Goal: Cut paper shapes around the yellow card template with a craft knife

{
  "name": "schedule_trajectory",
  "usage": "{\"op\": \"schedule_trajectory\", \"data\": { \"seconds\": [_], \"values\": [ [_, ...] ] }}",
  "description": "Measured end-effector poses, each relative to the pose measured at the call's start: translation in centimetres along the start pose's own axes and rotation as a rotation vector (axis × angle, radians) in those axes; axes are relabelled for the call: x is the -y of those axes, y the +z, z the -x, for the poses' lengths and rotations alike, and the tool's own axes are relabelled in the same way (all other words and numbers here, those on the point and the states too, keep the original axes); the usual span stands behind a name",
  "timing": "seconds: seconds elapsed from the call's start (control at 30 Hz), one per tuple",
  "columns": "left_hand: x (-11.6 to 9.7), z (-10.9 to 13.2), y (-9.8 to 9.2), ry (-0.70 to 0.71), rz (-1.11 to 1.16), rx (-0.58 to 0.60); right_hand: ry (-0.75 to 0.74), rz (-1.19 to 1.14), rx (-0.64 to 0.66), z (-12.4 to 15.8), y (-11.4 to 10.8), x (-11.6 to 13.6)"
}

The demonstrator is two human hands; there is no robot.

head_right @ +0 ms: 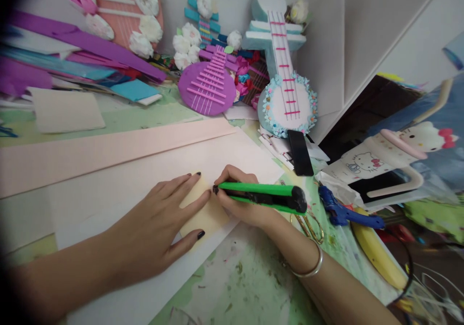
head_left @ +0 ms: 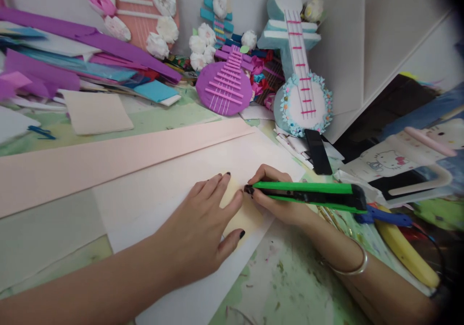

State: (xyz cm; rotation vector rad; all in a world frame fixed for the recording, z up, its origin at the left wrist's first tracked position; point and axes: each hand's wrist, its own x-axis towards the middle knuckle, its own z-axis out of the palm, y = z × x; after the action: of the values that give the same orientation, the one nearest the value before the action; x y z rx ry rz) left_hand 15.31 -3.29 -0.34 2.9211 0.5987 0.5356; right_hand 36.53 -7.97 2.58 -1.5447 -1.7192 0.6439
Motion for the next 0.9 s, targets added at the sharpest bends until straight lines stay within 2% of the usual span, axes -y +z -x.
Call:
{"op": "schedule_trajectory", "data": {
  "seconds": [0.27, 0.9],
  "values": [
    [0.1, 0.0, -0.1, 0.028, -0.018, 0.017, 0.002, 0.009, -0.120, 1.2, 1.0, 0.0],
    [0.1, -0.1, -0.2, 0.039, 0.002, 0.015, -0.010, -0.017, -0.121, 1.4, 0.9, 0.1]
  ]
}}
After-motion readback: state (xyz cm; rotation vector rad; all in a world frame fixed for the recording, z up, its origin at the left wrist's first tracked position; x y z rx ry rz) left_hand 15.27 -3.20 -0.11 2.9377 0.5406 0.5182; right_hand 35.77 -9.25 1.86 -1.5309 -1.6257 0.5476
